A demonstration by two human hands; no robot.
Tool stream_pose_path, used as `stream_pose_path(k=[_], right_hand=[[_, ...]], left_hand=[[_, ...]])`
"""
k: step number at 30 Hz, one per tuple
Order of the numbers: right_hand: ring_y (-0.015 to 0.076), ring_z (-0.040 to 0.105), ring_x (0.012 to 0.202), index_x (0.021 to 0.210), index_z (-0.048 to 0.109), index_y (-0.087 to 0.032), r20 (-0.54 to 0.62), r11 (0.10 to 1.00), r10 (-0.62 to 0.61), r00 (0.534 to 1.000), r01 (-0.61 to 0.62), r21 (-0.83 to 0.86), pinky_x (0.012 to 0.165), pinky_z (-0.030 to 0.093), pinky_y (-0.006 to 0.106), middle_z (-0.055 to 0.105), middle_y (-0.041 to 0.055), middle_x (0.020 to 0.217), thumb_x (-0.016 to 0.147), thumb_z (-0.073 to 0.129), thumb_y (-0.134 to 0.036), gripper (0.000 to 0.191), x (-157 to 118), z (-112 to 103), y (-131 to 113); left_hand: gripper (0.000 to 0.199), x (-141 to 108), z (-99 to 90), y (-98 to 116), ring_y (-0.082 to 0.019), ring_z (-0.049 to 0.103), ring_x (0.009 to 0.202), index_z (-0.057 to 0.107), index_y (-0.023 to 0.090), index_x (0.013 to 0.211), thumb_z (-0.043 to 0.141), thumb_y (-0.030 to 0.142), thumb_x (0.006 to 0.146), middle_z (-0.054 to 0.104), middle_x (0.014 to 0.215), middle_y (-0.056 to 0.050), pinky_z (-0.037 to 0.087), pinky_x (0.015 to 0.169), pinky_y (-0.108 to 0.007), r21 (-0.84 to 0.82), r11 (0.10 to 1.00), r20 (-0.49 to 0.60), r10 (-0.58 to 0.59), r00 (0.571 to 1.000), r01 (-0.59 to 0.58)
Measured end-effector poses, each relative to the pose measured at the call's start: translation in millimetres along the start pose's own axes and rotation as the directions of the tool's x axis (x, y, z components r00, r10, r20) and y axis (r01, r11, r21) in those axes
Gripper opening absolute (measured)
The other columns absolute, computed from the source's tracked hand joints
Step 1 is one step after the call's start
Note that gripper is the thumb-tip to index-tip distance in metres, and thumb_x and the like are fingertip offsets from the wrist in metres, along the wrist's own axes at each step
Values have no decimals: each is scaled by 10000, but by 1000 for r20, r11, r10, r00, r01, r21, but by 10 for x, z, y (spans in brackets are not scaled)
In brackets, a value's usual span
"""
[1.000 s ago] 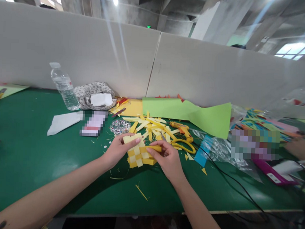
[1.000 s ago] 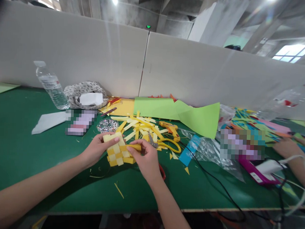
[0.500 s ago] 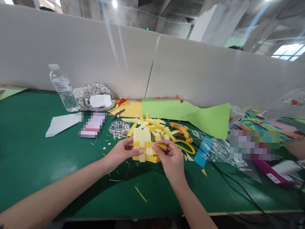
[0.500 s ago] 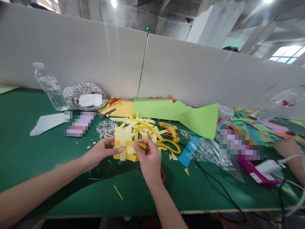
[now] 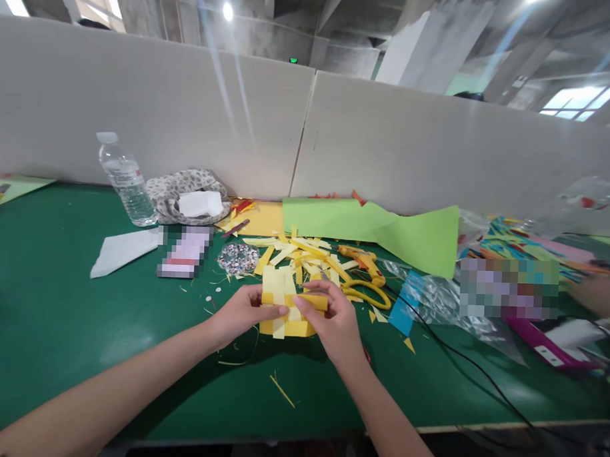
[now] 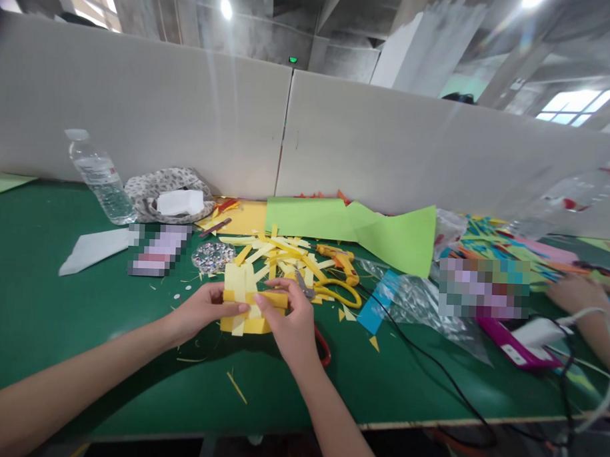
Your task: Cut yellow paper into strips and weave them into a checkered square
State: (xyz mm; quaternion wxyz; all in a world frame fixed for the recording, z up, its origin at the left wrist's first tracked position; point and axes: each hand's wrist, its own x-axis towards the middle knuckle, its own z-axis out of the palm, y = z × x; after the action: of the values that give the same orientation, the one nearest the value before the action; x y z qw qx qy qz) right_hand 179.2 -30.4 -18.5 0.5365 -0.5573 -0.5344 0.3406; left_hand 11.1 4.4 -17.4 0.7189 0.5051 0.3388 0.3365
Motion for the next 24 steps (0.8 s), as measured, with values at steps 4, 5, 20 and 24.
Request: stream_pose_path(k=[4,5,20,24], right_hand=[[213,648,797,908,580,-210,24,997,-29,999,31,-70,637,503,293,672,40,829,678,695,-369,303,-16,-6,-19],[207,649,784,912,580,-213,36,995,-39,999,42,-90,635,500,289,673,34,819,687,687,-363,291,-22,-7,-22],[160,619,606,958,550,-205,-1,999,35,999,-35,25,547,485,264,680,5,713,678,694,-386,363,-4,-34,-108],[195,658,716,1040,505,-229,57,989,75,996,-82,126,619,535,311,694,29,845,646,724,-372,473,-4,-25,-100]], left_hand=[[284,12,-7,-12,-173,664,795,703,175,899,752,301,649,727,909,-53,501,725,-260,19,1000,-85,7,996,-6],[281,17,-12,-18,-178,664,804,703,175,903,743,311,660,727,909,-54,503,726,-264,22,1000,-97,12,995,-9],[354,22,-64,-51,-204,665,808,675,146,899,740,386,647,718,919,-79,514,674,-272,149,988,-127,-22,992,41],[340,19,-49,-45,-195,665,757,672,138,858,753,377,631,720,866,-79,514,622,-259,136,990,-187,4,982,22]])
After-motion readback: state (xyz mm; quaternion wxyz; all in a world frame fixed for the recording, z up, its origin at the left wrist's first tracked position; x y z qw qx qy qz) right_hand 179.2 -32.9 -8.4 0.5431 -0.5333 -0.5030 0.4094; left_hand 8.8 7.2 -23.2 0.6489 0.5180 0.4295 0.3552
